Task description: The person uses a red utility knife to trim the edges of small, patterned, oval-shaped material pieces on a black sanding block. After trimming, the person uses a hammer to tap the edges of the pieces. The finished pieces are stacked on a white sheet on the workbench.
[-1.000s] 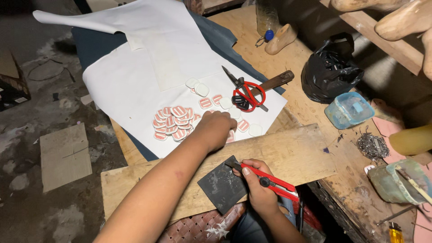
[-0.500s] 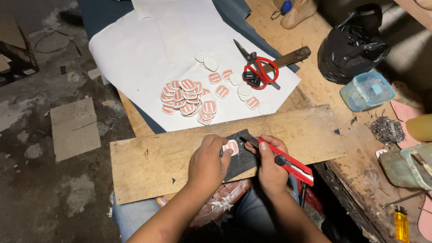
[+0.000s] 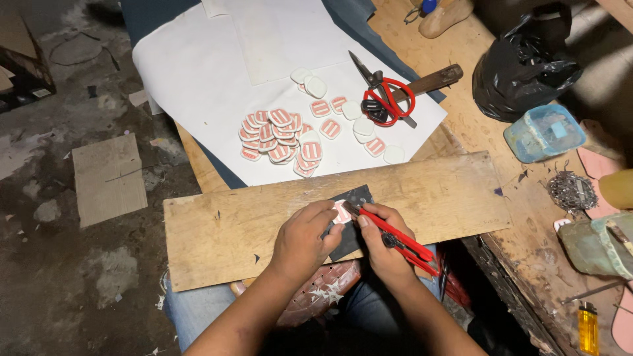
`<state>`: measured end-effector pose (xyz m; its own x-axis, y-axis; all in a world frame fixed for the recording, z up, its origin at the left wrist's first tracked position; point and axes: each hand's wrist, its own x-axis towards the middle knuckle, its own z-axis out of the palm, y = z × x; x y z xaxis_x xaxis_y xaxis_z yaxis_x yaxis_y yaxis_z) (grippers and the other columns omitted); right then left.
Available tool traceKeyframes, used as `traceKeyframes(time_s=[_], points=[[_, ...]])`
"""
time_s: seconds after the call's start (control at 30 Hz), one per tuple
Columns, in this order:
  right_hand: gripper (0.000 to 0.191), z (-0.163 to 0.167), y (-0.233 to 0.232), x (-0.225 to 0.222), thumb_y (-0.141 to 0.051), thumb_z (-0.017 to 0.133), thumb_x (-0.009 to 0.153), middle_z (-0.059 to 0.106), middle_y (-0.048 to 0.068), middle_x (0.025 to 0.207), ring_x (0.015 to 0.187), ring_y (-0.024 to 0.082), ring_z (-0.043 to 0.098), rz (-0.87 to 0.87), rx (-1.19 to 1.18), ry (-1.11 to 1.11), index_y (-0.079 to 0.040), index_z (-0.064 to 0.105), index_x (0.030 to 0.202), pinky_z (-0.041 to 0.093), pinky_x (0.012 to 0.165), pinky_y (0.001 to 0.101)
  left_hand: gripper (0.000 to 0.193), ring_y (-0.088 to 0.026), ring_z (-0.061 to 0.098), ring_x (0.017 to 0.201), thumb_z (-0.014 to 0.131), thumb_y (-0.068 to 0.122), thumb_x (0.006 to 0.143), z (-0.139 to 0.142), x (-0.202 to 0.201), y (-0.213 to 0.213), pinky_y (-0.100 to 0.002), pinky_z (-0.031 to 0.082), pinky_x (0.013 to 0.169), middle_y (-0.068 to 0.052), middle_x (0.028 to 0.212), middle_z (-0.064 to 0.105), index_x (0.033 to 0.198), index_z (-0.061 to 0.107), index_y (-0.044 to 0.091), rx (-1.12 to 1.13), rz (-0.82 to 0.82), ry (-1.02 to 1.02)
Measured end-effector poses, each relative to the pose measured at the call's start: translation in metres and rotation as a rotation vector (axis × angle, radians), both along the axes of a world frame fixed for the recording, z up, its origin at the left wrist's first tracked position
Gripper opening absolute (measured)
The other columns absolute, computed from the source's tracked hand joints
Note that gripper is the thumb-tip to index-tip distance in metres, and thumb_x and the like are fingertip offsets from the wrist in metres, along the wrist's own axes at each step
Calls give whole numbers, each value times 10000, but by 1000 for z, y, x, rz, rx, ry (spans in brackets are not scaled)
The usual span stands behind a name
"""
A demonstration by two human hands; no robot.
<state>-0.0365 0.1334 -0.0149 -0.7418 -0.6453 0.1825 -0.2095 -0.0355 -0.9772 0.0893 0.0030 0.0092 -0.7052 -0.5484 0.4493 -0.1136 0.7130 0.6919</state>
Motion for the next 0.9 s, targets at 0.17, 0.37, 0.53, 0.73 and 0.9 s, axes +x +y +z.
traceKeyframes(time_s=[0.17,0.37,0.53,0.73,0.9], points=[[279,6,-6,3,-130,692,966,758,86,1023,903,97,678,-26,90,104,28,662,1194,551,817,250,228,-323,702,1027,768,162,822,-2,1,-3,-414,569,862,-113,1160,723,1005,729,32,-20,-1,4],[249,28,-14,11,-172,716,933,772,121,962,835,168,737,-40,196,334,-2,714,1115,575,771,287,236,-319,697,997,737,128,812,0,4,-6,-414,570,829,-104,1151,704,1023,732,22,-38,-4,-26],[213,55,-13,8,-185,707,931,771,129,933,822,209,753,60,254,404,-6,731,1046,581,767,312,172,-299,699,977,729,132,833,4,5,-2,-406,568,789,-88,1136,700,969,724,28,-5,31,-58],[220,68,-14,4,-199,710,913,775,120,886,771,189,735,115,380,293,-10,749,1019,580,733,312,165,-312,693,972,736,130,831,4,11,-2,-410,564,796,-103,1128,701,952,709,21,-32,47,-35],[276,48,-12,13,-191,707,930,775,99,977,830,144,722,24,247,345,-7,712,1136,572,773,288,146,-312,700,989,748,131,828,-1,14,-7,-409,570,830,-104,1131,723,935,705,41,-31,39,23]])
